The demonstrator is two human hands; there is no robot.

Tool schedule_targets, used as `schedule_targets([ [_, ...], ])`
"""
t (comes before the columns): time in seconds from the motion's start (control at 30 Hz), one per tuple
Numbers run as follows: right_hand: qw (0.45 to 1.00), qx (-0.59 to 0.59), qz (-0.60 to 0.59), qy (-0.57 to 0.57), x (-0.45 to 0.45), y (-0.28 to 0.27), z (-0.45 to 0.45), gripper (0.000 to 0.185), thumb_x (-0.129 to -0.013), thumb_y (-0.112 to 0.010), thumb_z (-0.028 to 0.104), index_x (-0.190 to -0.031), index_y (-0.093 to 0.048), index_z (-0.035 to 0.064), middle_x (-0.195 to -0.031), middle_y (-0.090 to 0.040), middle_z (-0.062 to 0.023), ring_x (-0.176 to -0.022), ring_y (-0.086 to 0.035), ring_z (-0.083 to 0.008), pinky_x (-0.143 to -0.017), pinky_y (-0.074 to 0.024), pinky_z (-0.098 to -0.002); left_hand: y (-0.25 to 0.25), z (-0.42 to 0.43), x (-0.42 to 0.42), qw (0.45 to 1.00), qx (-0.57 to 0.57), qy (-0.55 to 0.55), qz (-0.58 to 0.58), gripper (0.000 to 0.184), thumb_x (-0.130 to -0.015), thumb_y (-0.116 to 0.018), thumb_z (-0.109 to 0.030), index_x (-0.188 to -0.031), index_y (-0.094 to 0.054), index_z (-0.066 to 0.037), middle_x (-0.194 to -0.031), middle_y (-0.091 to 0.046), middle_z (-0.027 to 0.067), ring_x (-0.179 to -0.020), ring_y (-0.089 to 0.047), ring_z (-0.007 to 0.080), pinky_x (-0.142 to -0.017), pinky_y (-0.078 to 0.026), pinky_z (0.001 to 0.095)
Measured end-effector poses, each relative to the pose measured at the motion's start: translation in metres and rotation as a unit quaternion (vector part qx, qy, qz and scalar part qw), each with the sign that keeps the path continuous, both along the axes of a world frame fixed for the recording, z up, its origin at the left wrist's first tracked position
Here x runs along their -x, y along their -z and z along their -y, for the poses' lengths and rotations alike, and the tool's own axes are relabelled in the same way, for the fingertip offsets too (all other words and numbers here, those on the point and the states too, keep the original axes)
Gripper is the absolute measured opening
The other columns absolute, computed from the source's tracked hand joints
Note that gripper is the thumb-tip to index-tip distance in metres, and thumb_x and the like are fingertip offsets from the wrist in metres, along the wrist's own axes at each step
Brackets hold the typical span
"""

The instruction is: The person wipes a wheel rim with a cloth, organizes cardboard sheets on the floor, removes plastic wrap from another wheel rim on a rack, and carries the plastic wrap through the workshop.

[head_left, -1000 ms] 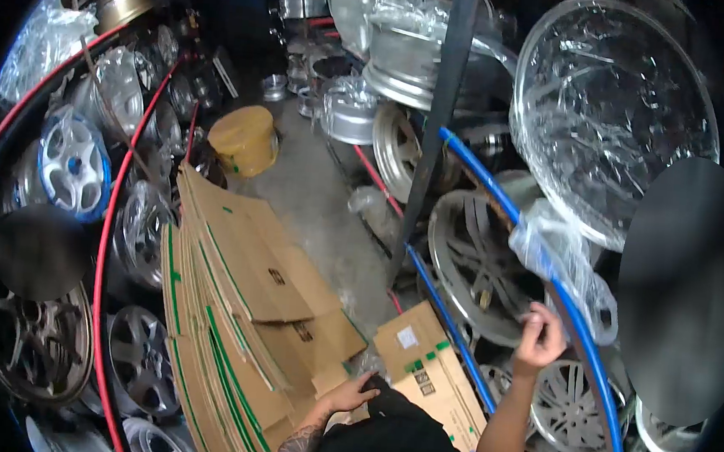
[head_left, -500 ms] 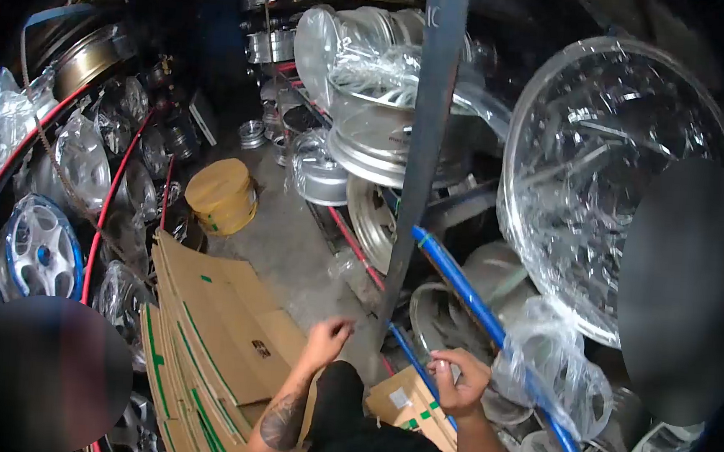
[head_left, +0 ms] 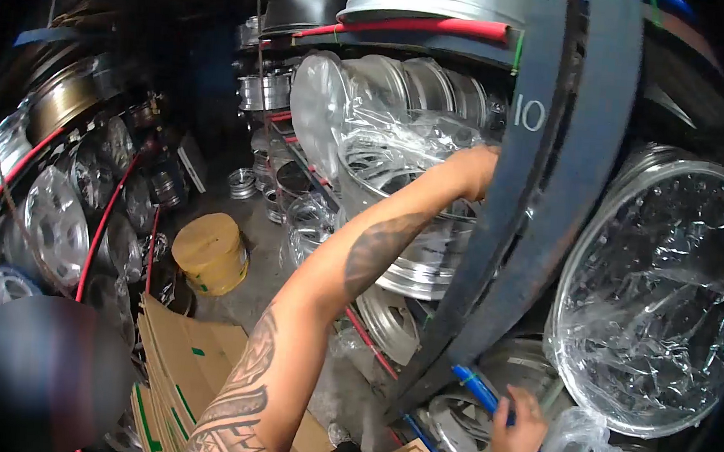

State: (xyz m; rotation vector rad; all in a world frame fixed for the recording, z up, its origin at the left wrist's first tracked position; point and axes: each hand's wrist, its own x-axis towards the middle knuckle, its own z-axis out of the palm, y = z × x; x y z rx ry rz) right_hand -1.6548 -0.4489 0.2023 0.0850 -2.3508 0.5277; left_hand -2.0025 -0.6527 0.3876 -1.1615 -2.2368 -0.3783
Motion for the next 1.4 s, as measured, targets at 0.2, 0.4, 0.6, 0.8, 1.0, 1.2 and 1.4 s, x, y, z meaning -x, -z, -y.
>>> schedule_targets([
  [0.2, 0.998, 0.042, 0.025, 0.049, -0.009, -0.003, -0.007, 0.021, -0.095, -0.059, 0.016, -0.106, -0.070, 0.0017, -0.094, -0.068, -0.0216, -0.083, -0.065, -0.0390, -0.078, -0.0510, -0.0435, 0.038, -0.039, 0.090, 0.974, 0.216, -0.022, -0.062, 0.037, -0.080, -0.065, -0.029, -0.112, -0.071, -0.011, -0.114, -0.069, 0.0139, -0.106, -0.065, 0.0317, -0.093, -0.050, 0.0436],
  [0.4, 0.984, 0.008, 0.057, 0.169, 0.009, -0.004, 0.006, 0.018, -0.094, -0.062, 0.018, -0.099, -0.069, 0.0022, -0.086, -0.068, -0.0196, -0.072, -0.065, -0.0366, -0.064, -0.0508, -0.0422, 0.033, -0.029, 0.057, 0.969, 0.202, -0.025, -0.136, 0.019, -0.082, -0.064, -0.024, -0.092, -0.075, -0.012, -0.098, -0.073, 0.0108, -0.094, -0.070, 0.0282, -0.092, -0.048, 0.0431],
  [0.6, 0.981, -0.016, 0.027, 0.194, 0.021, -0.008, 0.017, 0.019, -0.094, -0.062, 0.021, -0.091, -0.070, 0.0045, -0.075, -0.066, -0.0187, -0.063, -0.063, -0.0377, -0.058, -0.0498, -0.0438, 0.009, -0.015, 0.072, 0.972, 0.214, -0.013, -0.098, 0.017, -0.078, -0.065, -0.021, -0.080, -0.072, -0.005, -0.087, -0.073, 0.0143, -0.086, -0.070, 0.0332, -0.077, -0.055, 0.0474],
  [0.8, 0.970, 0.067, 0.038, 0.229, 0.026, 0.020, 0.005, 0.014, -0.091, -0.060, 0.012, -0.094, -0.066, -0.0004, -0.072, -0.063, -0.0158, -0.062, -0.061, -0.0301, -0.059, -0.0456, -0.0390, -0.051, 0.037, 0.122, 0.996, 0.031, 0.009, -0.086, 0.021, -0.079, -0.063, -0.021, -0.092, -0.070, -0.005, -0.093, -0.069, 0.0206, -0.092, -0.067, 0.0379, -0.079, -0.054, 0.0454],
  [1.0, 0.963, 0.052, 0.075, 0.252, 0.029, 0.012, 0.010, 0.014, -0.092, -0.058, 0.012, -0.093, -0.067, 0.0019, -0.080, -0.066, -0.0194, -0.070, -0.063, -0.0396, -0.062, -0.0459, -0.0457, -0.073, 0.107, 0.138, 0.995, -0.088, 0.034, 0.010, 0.028, -0.087, -0.067, -0.028, -0.095, -0.065, -0.001, -0.082, -0.068, 0.0143, -0.070, -0.066, 0.0263, -0.063, -0.052, 0.0379],
  [1.2, 0.971, 0.045, 0.042, 0.230, 0.034, 0.008, 0.014, 0.013, -0.091, -0.059, 0.012, -0.091, -0.067, 0.0020, -0.080, -0.066, -0.0193, -0.071, -0.063, -0.0404, -0.063, -0.0459, -0.0462, -0.068, 0.150, 0.080, 0.972, -0.167, 0.043, 0.159, 0.018, -0.085, -0.071, -0.018, -0.088, -0.067, -0.001, -0.071, -0.067, 0.0113, -0.061, -0.062, 0.0144, -0.058, -0.049, 0.0305],
  [1.4, 0.968, 0.050, 0.070, 0.236, 0.035, -0.001, 0.020, 0.013, -0.089, -0.061, 0.012, -0.087, -0.067, 0.0003, -0.081, -0.067, -0.0199, -0.072, -0.064, -0.0402, -0.063, -0.0467, -0.0453, -0.035, 0.182, 0.021, 0.982, -0.154, 0.059, 0.087, 0.014, -0.085, -0.071, -0.015, -0.089, -0.070, -0.001, -0.075, -0.069, 0.0095, -0.061, -0.061, 0.0141, -0.059, -0.049, 0.0301],
])
